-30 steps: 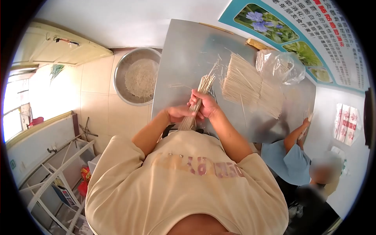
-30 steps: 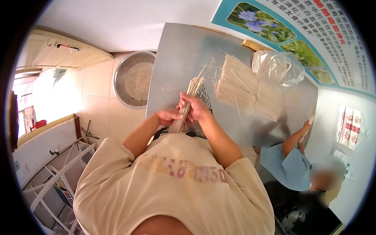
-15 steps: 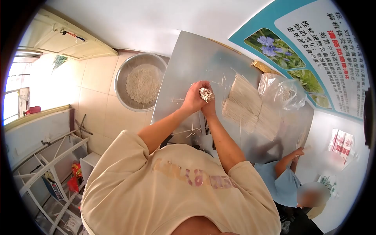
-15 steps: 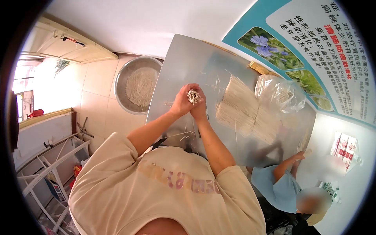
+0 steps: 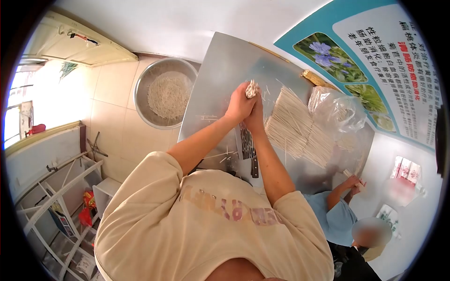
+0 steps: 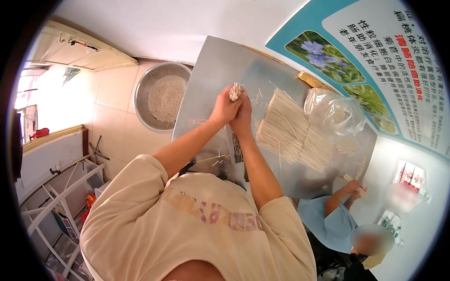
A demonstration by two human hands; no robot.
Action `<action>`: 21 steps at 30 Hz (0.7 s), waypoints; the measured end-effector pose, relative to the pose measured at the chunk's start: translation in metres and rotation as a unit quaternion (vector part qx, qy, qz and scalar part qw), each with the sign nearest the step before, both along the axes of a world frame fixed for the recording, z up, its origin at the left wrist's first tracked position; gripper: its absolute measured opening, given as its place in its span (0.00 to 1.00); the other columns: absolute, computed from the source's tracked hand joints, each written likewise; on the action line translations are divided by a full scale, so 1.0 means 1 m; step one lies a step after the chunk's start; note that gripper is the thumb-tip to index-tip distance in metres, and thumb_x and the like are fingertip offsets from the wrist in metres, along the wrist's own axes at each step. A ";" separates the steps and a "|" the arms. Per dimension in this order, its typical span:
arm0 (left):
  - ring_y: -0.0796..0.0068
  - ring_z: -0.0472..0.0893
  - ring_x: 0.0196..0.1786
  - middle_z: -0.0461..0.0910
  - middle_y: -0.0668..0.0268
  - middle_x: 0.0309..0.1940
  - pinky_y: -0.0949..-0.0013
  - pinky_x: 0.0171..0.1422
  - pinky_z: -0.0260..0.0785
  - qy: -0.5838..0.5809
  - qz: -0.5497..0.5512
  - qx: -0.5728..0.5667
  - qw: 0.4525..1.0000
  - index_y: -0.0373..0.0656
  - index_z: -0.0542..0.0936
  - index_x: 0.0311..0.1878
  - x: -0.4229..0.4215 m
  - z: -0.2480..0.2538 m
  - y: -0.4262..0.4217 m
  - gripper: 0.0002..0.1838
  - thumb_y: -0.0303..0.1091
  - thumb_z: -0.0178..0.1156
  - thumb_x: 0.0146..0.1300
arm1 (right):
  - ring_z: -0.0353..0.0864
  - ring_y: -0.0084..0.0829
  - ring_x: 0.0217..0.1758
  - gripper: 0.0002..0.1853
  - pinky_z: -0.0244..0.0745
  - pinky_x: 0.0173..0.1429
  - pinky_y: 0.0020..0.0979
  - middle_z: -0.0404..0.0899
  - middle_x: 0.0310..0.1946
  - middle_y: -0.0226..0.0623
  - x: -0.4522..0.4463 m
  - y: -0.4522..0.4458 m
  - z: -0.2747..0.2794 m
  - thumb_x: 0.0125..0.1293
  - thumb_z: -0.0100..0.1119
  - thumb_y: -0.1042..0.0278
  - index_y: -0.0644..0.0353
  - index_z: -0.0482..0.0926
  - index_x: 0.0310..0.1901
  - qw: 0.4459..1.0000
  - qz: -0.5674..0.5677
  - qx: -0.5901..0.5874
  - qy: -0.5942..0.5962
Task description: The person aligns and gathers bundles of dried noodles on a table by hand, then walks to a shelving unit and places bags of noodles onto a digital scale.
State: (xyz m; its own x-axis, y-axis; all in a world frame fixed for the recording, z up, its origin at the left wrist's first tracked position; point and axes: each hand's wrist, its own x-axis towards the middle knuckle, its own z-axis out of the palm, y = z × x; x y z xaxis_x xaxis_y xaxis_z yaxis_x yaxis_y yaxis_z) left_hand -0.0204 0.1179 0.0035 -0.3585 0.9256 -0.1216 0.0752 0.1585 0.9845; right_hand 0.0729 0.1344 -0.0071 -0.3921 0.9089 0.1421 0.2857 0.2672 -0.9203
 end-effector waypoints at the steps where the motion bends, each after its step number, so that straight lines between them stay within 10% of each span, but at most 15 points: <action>1: 0.54 0.85 0.46 0.86 0.52 0.41 0.59 0.48 0.76 -0.030 0.011 -0.027 0.999 0.34 0.80 0.52 0.000 0.012 0.003 0.19 0.39 0.64 0.66 | 0.81 0.40 0.57 0.24 0.74 0.59 0.39 0.80 0.53 0.42 -0.001 0.004 0.003 0.63 0.64 0.70 0.58 0.73 0.61 0.999 0.010 0.038 -0.022; 6: 0.51 0.84 0.48 0.85 0.51 0.39 0.59 0.52 0.75 -0.251 0.064 0.052 0.965 0.31 0.79 0.54 0.005 0.056 0.023 0.20 0.37 0.65 0.65 | 0.84 0.33 0.38 0.20 0.79 0.42 0.33 0.82 0.39 0.35 -0.009 -0.005 0.027 0.64 0.62 0.74 0.63 0.73 0.58 0.975 -0.054 -0.125 0.178; 10: 0.64 0.77 0.59 0.79 0.52 0.54 0.57 0.65 0.69 -0.189 0.088 0.027 0.978 0.33 0.74 0.61 -0.027 0.077 0.009 0.43 0.58 0.76 0.54 | 0.71 0.19 0.23 0.10 0.72 0.30 0.28 0.74 0.25 0.25 0.011 0.000 0.033 0.68 0.65 0.67 0.57 0.77 0.46 0.910 -0.053 -0.354 0.209; 14: 0.70 0.79 0.59 0.81 0.57 0.54 0.60 0.66 0.70 -0.306 -0.341 -0.235 0.857 0.35 0.74 0.62 -0.044 0.042 -0.044 0.34 0.55 0.66 0.67 | 0.68 0.22 0.23 0.11 0.71 0.30 0.29 0.68 0.23 0.24 0.023 -0.012 0.048 0.69 0.67 0.64 0.57 0.76 0.45 0.815 -0.052 -0.457 0.353; 21: 0.69 0.85 0.42 0.83 0.61 0.48 0.65 0.52 0.78 -0.398 -0.437 -0.232 0.773 0.38 0.74 0.61 -0.041 0.041 -0.108 0.27 0.54 0.53 0.76 | 0.71 0.22 0.27 0.10 0.75 0.40 0.31 0.68 0.25 0.24 0.039 -0.037 0.041 0.71 0.65 0.61 0.55 0.75 0.42 0.707 -0.007 -0.526 0.473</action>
